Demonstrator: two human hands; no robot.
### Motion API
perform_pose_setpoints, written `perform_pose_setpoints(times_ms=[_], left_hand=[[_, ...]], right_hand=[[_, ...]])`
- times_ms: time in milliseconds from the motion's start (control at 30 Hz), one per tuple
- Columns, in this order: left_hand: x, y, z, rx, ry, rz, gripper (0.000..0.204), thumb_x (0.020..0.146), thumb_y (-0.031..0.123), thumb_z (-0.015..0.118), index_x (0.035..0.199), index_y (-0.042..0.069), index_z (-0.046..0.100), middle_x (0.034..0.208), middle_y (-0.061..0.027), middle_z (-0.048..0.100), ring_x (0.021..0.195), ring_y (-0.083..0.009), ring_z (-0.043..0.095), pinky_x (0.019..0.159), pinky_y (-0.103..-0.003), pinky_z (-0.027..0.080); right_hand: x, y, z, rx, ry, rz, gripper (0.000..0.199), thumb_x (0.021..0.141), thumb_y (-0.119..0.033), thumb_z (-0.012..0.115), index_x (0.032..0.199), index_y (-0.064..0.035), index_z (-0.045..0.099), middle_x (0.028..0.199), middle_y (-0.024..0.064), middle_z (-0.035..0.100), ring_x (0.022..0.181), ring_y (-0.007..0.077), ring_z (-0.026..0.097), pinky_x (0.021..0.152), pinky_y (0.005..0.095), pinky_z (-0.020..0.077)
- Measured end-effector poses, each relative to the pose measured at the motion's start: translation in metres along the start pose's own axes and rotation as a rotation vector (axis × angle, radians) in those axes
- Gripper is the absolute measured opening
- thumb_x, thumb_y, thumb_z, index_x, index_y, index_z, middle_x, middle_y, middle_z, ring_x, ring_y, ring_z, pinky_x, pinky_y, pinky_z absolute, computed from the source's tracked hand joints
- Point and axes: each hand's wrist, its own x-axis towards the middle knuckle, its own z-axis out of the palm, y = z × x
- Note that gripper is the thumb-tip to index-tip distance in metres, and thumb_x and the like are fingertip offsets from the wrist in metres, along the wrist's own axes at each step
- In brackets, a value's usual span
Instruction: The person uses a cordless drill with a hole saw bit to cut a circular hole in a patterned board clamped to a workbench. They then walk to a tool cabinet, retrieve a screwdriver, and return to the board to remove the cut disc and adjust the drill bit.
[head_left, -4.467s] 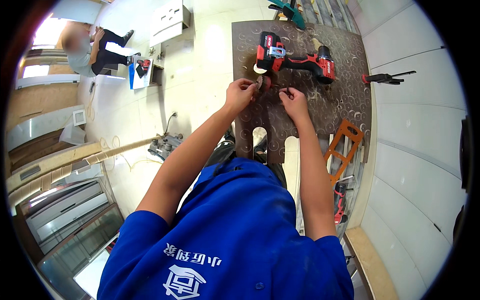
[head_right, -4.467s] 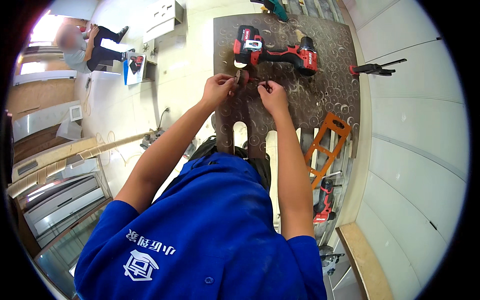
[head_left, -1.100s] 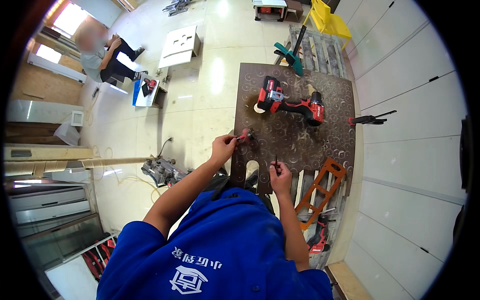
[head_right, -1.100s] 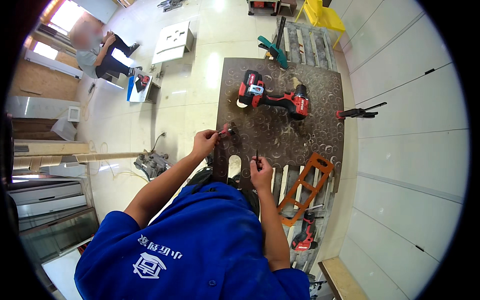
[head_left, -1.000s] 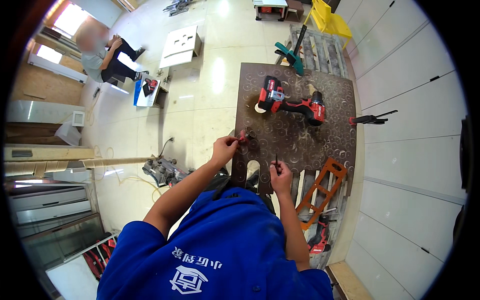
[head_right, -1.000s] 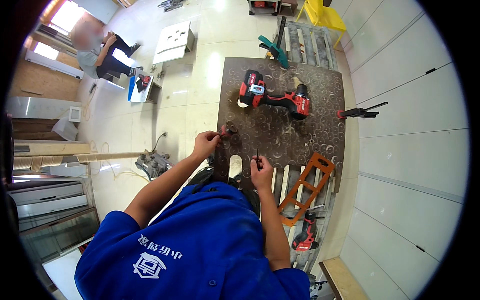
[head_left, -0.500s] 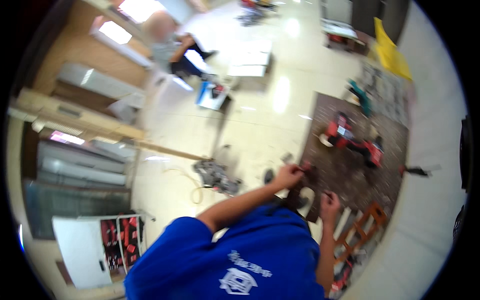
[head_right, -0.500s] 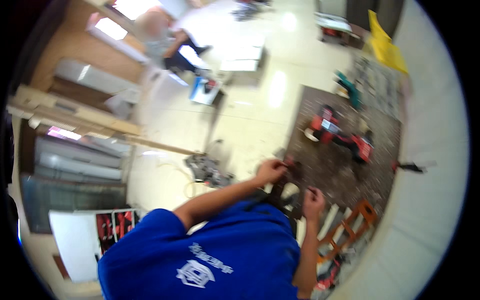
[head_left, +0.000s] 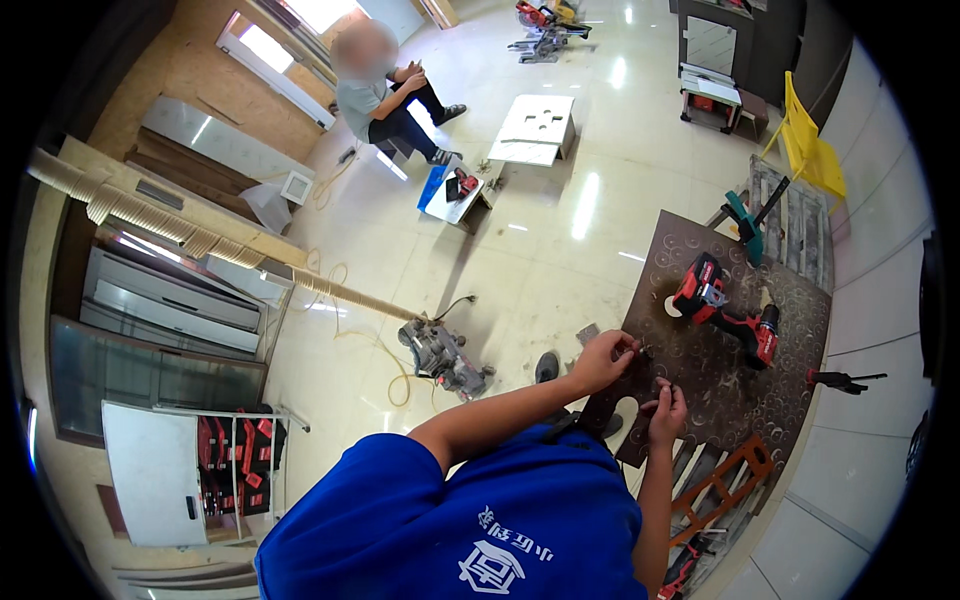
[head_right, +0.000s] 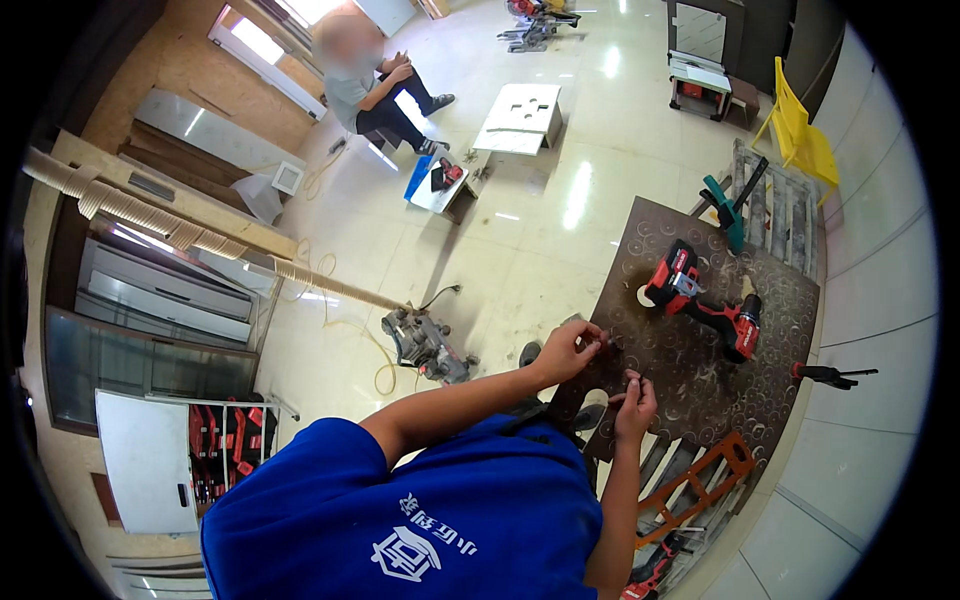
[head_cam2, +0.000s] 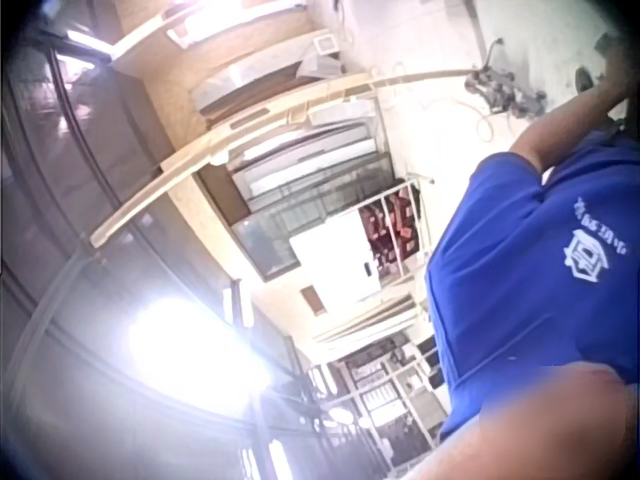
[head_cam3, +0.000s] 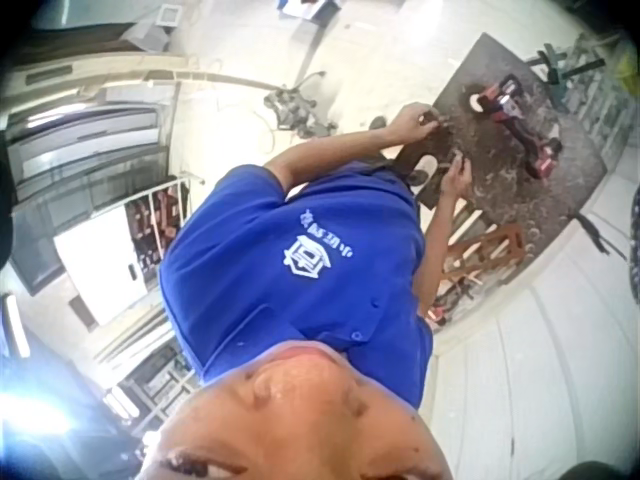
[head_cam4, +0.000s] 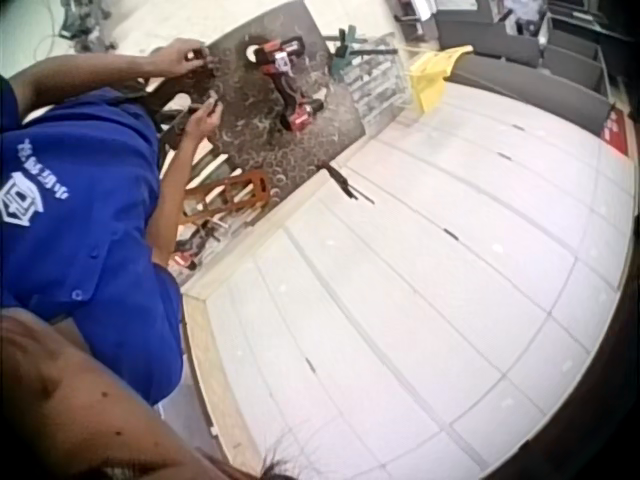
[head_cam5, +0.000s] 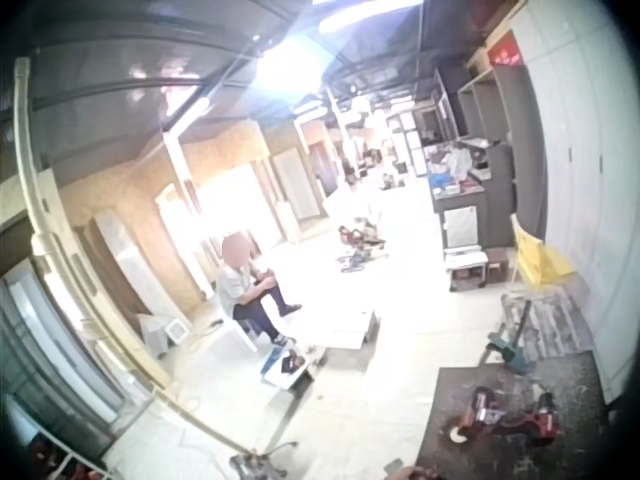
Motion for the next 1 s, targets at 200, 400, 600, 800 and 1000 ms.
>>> perform_pose_setpoints(times_ms=[200, 400, 600, 800, 1000], left_hand=[[-0.002, -0.008, -0.006, -0.017, -0.012, -0.006, 0.015, 0.087, 0.004, 0.070, 0.101, 0.001, 0.067, 0.094, -0.0119, 0.069, 0.084, -0.0220, 0.069, 0.072, -0.032, 0.055], [-0.007, -0.017, -0.013, -0.010, -0.002, 0.003, 0.017, 0.086, 0.003, 0.070, 0.102, 0.000, 0.065, 0.094, -0.0122, 0.069, 0.083, -0.0212, 0.069, 0.073, -0.032, 0.055], [-0.008, -0.023, -0.009, -0.031, -0.018, -0.005, 0.019, 0.085, 0.004, 0.070, 0.103, 0.000, 0.065, 0.093, -0.0118, 0.069, 0.083, -0.0203, 0.069, 0.074, -0.033, 0.055], [-0.005, -0.045, -0.006, -0.131, -0.106, -0.186, 0.015, 0.087, 0.004, 0.068, 0.101, 0.003, 0.069, 0.090, -0.0079, 0.072, 0.080, -0.0146, 0.067, 0.064, -0.028, 0.055], [-0.005, -0.028, -0.019, 0.020, -0.048, -0.125, 0.014, 0.091, 0.005, 0.067, 0.105, 0.002, 0.066, 0.096, -0.0061, 0.071, 0.091, -0.0129, 0.069, 0.073, -0.028, 0.057]], right_hand=[[0.004, -0.010, 0.009, 0.051, -0.027, 0.053, 0.027, 0.104, -0.021, 0.049, 0.113, 0.0009, 0.061, 0.106, 0.0084, 0.068, 0.061, 0.0133, 0.065, 0.056, 0.0253, 0.0509], [-0.001, 0.010, 0.000, 0.052, -0.015, 0.075, 0.026, 0.104, -0.020, 0.048, 0.115, -0.0004, 0.061, 0.107, 0.0093, 0.068, 0.064, 0.0144, 0.066, 0.057, 0.0258, 0.0518], [-0.007, 0.007, -0.001, 0.109, 0.014, 0.133, 0.025, 0.103, -0.018, 0.050, 0.115, -0.0006, 0.063, 0.105, 0.0084, 0.069, 0.070, 0.0122, 0.065, 0.060, 0.0254, 0.0519], [-0.012, -0.002, -0.004, -0.140, 0.058, -0.025, 0.022, 0.094, -0.014, 0.066, 0.108, 0.0021, 0.073, 0.095, 0.0056, 0.073, 0.086, 0.0100, 0.064, 0.078, 0.0260, 0.0519], [-0.016, -0.013, -0.018, -0.178, 0.115, -0.049, 0.019, 0.088, -0.013, 0.074, 0.101, 0.0011, 0.074, 0.094, 0.0090, 0.073, 0.083, 0.0142, 0.068, 0.075, 0.0275, 0.0523]])
